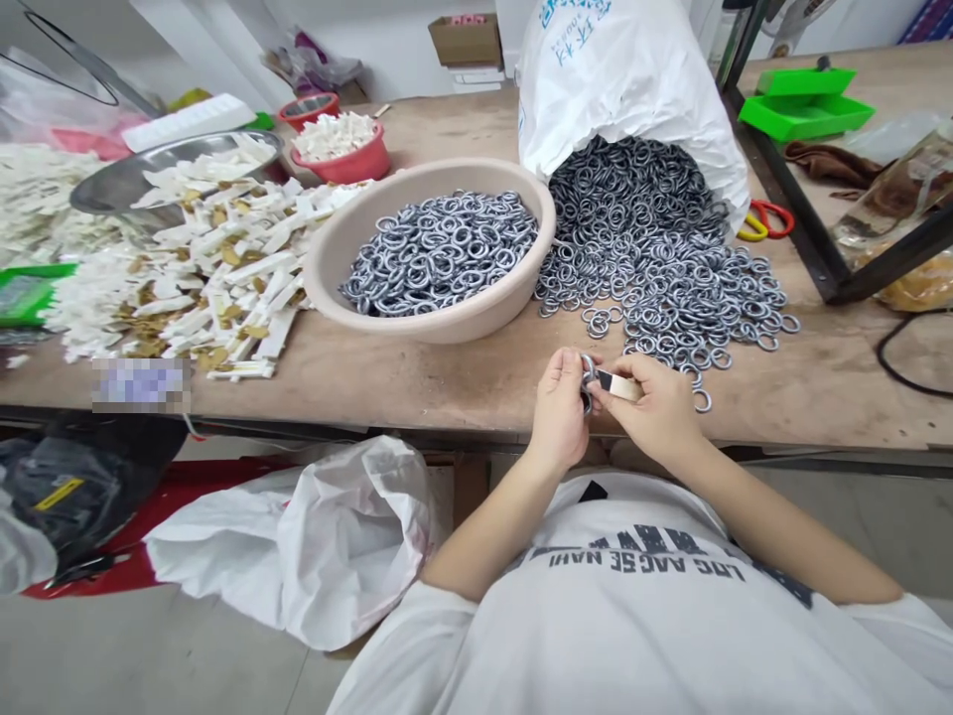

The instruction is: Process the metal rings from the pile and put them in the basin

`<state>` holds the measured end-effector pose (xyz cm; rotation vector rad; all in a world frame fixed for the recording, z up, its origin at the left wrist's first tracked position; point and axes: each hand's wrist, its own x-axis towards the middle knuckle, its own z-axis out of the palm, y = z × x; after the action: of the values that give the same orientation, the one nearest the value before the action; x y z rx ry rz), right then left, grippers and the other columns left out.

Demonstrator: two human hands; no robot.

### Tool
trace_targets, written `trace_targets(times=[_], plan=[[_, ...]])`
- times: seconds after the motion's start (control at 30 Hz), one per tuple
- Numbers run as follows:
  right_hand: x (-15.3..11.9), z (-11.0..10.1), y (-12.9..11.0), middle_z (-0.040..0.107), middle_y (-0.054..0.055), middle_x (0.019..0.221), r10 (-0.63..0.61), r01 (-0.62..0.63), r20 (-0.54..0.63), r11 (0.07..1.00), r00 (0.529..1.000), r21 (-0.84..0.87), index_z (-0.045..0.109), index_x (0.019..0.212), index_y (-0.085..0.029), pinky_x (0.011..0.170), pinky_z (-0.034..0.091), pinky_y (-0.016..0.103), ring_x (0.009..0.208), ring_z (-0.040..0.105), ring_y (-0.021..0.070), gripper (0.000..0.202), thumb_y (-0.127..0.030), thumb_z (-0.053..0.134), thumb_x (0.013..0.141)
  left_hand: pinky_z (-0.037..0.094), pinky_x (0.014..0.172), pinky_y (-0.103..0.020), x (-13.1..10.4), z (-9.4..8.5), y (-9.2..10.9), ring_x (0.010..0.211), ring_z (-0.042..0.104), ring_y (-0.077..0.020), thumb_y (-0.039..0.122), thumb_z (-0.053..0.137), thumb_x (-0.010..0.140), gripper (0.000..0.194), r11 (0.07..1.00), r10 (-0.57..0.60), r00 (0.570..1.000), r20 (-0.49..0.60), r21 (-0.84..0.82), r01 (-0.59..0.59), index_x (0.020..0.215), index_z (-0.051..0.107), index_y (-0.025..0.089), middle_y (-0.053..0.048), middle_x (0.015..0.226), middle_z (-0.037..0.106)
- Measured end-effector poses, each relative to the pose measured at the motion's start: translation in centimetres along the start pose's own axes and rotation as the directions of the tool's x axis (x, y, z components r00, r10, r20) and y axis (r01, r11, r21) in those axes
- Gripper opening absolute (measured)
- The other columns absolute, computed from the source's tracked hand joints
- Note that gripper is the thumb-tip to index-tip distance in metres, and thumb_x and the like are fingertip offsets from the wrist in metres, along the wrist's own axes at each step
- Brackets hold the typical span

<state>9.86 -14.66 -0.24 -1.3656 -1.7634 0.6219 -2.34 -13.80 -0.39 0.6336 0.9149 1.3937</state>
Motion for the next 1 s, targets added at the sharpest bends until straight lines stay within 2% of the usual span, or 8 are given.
trace_targets(times=[0.1,0.27,0.33,0.5,0.57,0.77,0.93,1.0], plan=[[0.3,0.1,0.5,0.069,0.001,0.076,0.058,-0.068,0.054,0.976,0.997,0.209,0.067,0.082,-0.022,0.068,0.043,0.031,0.07,0.06,0.017,0.019,-0.041,0.07,0.086,0.034,0.041,-0.018,-0.2,-0.1,-0.4,0.048,0.043,-0.0037,0.056,0.067,0.083,0.039,1.0,0.018,1.0,-0.001,0.006,-0.018,0.081,0.052,0.019,0.002,0.081,0.06],[1.4,-1.0,0.8,0.062,-0.002,0.069,0.204,-0.245,0.137,0.764,0.969,0.597,0.063,0.081,-0.021,0.049,0.036,0.026,0.051,0.046,0.0101,0.031,-0.049,0.074,0.081,0.029,0.041,-0.019,-0.1,-1.2,-0.3,0.045,0.042,-0.0046,0.048,0.064,0.085,0.032,0.994,0.014,0.995,0.096,0.107,-0.025,0.079,0.057,0.017,0.003,0.066,0.052],[1.9,-1.4,0.7,0.064,-0.001,0.07,0.213,-0.253,0.139,0.755,0.967,0.605,0.065,0.085,-0.02,0.046,0.035,0.025,0.05,0.045,0.0095,0.032,-0.05,0.076,0.078,0.028,0.041,-0.02,-0.1,-1.8,-0.3,0.045,0.041,-0.0047,0.044,0.066,0.083,0.028,0.988,-0.009,0.992,0.124,0.152,-0.01,0.078,0.059,0.017,0.003,0.067,0.052],[2.5,-1.3,-0.1,0.063,0.001,0.07,0.048,-0.08,0.099,0.933,0.994,0.352,0.07,0.079,-0.019,0.061,0.043,0.028,0.065,0.054,0.0142,0.029,-0.047,0.071,0.084,0.029,0.043,-0.019,-0.5,-2.3,-0.5,0.05,0.039,-0.0052,0.061,0.059,0.086,0.045,0.971,-0.017,0.981,0.192,0.236,-0.03,0.08,0.061,0.017,0.001,0.071,0.055],[2.5,-1.0,-0.4,0.061,0.0,0.067,0.021,-0.048,0.09,0.95,0.996,0.31,0.07,0.079,-0.019,0.061,0.043,0.028,0.064,0.053,0.0142,0.03,-0.048,0.068,0.086,0.029,0.044,-0.018,-0.7,-2.4,-0.6,0.052,0.038,-0.0056,0.064,0.06,0.085,0.047,0.97,-0.014,0.978,0.209,0.241,-0.038,0.078,0.06,0.017,0.001,0.069,0.053],[2.4,-0.2,-1.1,0.067,0.0,0.077,-0.019,-0.153,0.276,0.794,0.961,0.588,0.071,0.1,-0.022,0.065,0.054,0.031,0.066,0.063,0.0154,0.03,-0.043,0.077,0.08,0.026,0.044,-0.018,-1.1,-3.0,-0.4,0.052,0.036,-0.0058,0.06,0.059,0.088,0.047,0.982,0.036,0.984,0.176,0.176,-0.067,0.073,0.056,0.016,0.002,0.064,0.05],[2.5,0.3,-1.4,0.067,0.0,0.071,-0.019,-0.245,0.382,0.736,0.924,0.631,0.068,0.098,-0.02,0.059,0.056,0.033,0.059,0.064,0.0167,0.034,-0.048,0.076,0.08,0.026,0.045,-0.018,-1.4,-3.1,-0.4,0.05,0.038,-0.0063,0.062,0.059,0.086,0.048,0.993,-0.019,0.986,0.164,0.114,0.0,0.07,0.052,0.017,0.003,0.058,0.046],[2.7,0.4,-1.5,0.067,0.0,0.071,-0.014,-0.234,0.366,0.745,0.931,0.625,0.069,0.098,-0.02,0.058,0.055,0.032,0.059,0.063,0.0159,0.033,-0.048,0.074,0.082,0.025,0.045,-0.019,-1.3,-3.3,-0.4,0.049,0.037,-0.0062,0.06,0.058,0.088,0.048,0.993,-0.024,0.987,0.162,0.121,0.005,0.068,0.05,0.017,0.003,0.057,0.045]])
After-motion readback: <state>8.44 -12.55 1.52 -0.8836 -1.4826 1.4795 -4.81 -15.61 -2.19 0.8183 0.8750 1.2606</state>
